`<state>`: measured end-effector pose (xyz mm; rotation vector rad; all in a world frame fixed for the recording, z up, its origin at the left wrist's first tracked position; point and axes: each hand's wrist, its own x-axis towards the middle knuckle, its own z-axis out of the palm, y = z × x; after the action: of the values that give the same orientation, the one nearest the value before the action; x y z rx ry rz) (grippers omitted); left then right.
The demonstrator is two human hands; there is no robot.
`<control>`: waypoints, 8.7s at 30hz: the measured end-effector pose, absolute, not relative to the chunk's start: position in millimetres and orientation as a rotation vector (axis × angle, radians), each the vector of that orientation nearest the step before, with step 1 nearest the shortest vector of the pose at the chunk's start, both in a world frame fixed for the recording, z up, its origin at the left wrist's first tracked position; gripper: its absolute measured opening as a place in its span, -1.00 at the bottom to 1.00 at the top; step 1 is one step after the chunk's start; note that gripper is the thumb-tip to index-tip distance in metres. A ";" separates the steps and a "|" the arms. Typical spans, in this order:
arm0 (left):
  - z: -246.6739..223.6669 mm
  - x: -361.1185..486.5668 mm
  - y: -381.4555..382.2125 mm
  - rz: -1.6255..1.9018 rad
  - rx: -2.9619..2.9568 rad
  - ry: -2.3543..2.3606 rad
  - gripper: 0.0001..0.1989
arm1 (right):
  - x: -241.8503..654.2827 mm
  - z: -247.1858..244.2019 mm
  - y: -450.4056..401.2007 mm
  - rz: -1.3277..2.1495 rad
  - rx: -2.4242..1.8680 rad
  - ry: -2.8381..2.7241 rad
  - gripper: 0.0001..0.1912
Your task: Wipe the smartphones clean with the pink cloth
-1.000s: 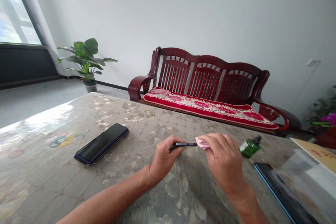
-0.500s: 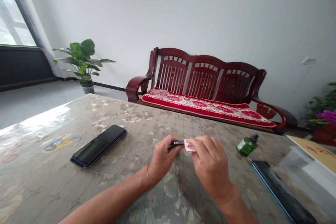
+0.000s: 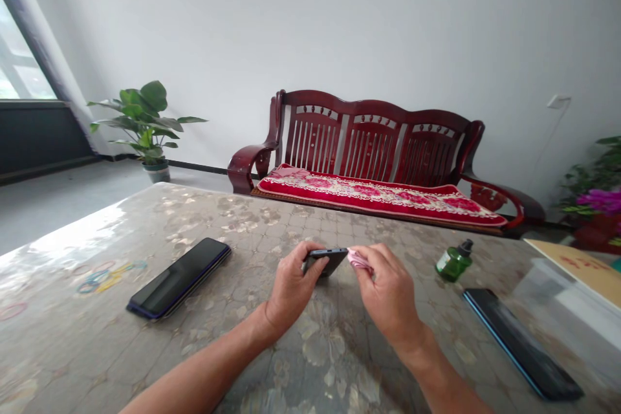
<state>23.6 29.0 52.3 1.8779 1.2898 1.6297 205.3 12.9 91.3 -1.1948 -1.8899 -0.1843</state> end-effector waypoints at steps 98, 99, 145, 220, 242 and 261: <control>11.7 21.1 10.0 0.886 2.803 0.927 -0.77 | 250.4 -12.0 77.9 0.294 -1.399 -1.545 -0.70; 10.4 23.0 9.5 0.894 2.759 0.925 -0.75 | 248.3 -11.8 78.0 0.287 -1.401 -1.550 -0.71; 8.6 8.8 8.0 0.803 2.187 1.243 -0.72 | 232.9 -11.0 80.4 0.298 -1.406 -1.756 -0.72; 0.3 5.9 14.8 0.704 2.302 1.024 -0.62 | 222.6 22.2 45.6 0.071 -1.376 -2.366 -0.70; -2.5 8.0 15.2 0.739 2.278 1.230 -0.43 | 223.2 23.0 68.6 0.088 -1.545 -2.222 -0.72; 0.6 7.3 15.2 0.670 2.405 1.304 -0.34 | 200.8 31.4 70.9 -0.045 -1.458 -2.417 -0.74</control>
<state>7.3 15.2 0.6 2.4055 1.3041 0.6702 200.8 70.9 31.4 -1.4583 -2.4172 -0.0447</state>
